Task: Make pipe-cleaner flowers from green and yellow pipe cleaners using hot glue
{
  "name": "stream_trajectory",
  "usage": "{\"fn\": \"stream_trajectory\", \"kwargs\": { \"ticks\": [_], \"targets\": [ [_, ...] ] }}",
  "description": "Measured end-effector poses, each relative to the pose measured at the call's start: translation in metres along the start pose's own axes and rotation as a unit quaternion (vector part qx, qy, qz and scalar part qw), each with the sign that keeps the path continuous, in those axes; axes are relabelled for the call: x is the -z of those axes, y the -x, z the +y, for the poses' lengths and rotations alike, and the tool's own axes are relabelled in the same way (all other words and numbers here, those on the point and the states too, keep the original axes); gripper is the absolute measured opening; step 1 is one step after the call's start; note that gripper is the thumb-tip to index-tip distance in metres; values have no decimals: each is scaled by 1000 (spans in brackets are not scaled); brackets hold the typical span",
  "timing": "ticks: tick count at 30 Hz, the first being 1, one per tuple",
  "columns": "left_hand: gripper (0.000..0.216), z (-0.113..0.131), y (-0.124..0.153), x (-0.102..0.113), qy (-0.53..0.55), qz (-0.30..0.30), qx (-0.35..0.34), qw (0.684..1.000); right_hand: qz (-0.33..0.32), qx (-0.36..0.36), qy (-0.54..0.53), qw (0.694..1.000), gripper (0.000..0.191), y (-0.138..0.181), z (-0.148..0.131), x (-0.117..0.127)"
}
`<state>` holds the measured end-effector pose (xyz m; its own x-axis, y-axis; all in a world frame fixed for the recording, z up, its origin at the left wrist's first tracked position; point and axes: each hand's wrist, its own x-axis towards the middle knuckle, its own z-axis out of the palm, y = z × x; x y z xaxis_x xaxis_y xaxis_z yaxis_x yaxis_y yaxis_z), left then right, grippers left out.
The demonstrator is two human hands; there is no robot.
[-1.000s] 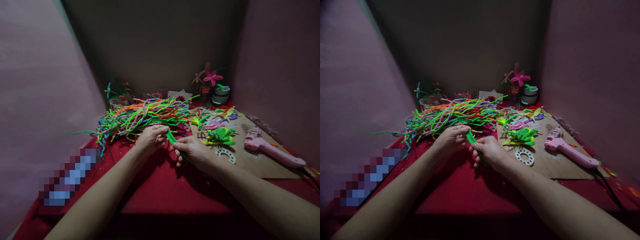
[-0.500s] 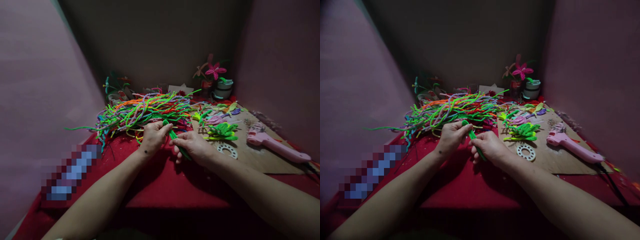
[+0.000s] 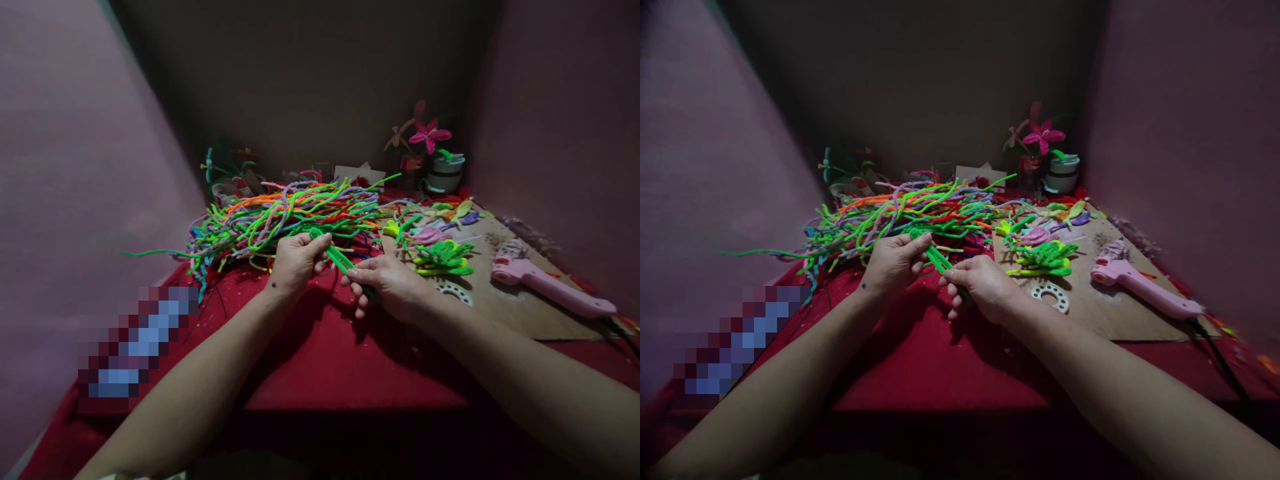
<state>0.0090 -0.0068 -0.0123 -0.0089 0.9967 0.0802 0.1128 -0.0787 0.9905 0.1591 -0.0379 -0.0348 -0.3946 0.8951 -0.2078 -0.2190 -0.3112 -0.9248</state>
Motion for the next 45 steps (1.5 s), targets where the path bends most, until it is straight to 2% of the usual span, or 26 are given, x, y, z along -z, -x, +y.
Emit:
{"fn": "stream_trajectory", "kwargs": {
  "ticks": [5,9,13,18,22,28,32,34,36,38,39,41,45],
  "targets": [
    [32,-1,-3,3,13,-29,12,999,-17,10,-15,1000,21,0,0,0],
    [30,-2,-2,1,24,-22,1,999,-36,-3,-9,999,18,-1,0,1],
    [27,-2,-2,1,47,-23,6,999,-21,-13,14,1000,12,-2,-1,4],
    [29,-1,-6,6,110,-123,61,984,30,41,49,998,12,-3,-1,5],
    [32,-1,-5,5,62,-162,92,981,46,51,84,994,14,-4,1,6],
    [32,-3,-2,1,52,-169,115,978,13,58,147,987,23,2,-4,3],
    [32,-4,-2,1,55,-140,114,982,21,100,141,985,5,2,-4,-1],
    [30,-3,0,0,61,-119,103,986,62,161,182,968,5,1,0,-1],
    [29,-2,3,-2,71,-100,100,987,103,222,261,934,6,0,4,-1],
    [27,-2,4,-5,92,-89,103,986,116,254,322,905,13,0,6,-1],
    [26,-2,5,-6,106,-88,106,985,114,254,335,900,16,0,6,-1],
    [24,-4,5,-9,134,-92,112,980,103,234,330,909,20,1,4,-1],
    [25,-11,3,-11,176,-117,113,971,85,153,260,950,27,2,-3,-1]
  ]
}}
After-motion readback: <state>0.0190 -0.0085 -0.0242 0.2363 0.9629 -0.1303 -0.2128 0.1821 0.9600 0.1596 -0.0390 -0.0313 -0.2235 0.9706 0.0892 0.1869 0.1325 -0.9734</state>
